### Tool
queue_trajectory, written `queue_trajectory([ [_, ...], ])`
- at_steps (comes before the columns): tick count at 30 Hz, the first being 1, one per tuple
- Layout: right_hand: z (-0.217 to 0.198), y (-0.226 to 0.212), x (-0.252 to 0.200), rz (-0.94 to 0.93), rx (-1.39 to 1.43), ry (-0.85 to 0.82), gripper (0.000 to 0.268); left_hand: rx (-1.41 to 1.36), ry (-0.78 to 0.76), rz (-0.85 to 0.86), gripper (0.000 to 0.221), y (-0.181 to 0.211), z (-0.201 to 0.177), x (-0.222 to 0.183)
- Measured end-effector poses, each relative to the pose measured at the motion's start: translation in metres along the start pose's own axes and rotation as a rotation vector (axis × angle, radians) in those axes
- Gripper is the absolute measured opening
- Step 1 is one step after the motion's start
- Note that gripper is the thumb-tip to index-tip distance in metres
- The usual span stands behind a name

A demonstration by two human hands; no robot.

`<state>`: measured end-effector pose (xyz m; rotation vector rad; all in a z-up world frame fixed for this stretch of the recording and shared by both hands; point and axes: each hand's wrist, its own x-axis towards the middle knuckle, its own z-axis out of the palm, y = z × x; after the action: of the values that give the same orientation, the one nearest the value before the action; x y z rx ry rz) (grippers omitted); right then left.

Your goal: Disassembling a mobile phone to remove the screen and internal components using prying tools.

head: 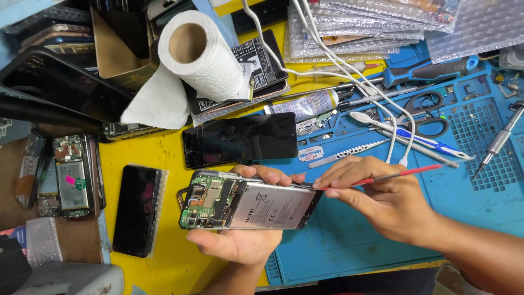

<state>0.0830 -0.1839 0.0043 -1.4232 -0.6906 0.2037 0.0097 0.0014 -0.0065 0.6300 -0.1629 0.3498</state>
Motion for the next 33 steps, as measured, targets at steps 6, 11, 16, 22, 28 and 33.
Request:
queue_trajectory([
  [6,-0.001,0.002,0.002,0.196,0.016,0.033,0.010,-0.071,0.040,-0.059,0.093,-0.001,-0.010,-0.005],
  [11,-0.006,0.011,0.003,0.396,0.129,0.046,0.013,-0.161,0.000,-0.122,0.099,-0.001,-0.021,-0.003],
  [16,0.005,0.005,-0.003,0.007,-0.064,0.078,0.004,-0.139,0.033,-0.090,0.089,-0.002,-0.015,0.000],
  [22,0.014,0.004,-0.006,-0.314,-0.284,0.065,0.016,0.042,-0.030,-0.003,0.074,-0.005,-0.003,0.001],
  [28,0.002,0.004,-0.002,0.187,0.000,0.077,0.008,-0.044,0.003,-0.083,0.083,-0.002,-0.010,0.002],
  [33,-0.006,0.007,0.002,0.306,0.162,0.043,0.008,-0.118,-0.037,-0.155,0.086,-0.003,-0.020,-0.002],
])
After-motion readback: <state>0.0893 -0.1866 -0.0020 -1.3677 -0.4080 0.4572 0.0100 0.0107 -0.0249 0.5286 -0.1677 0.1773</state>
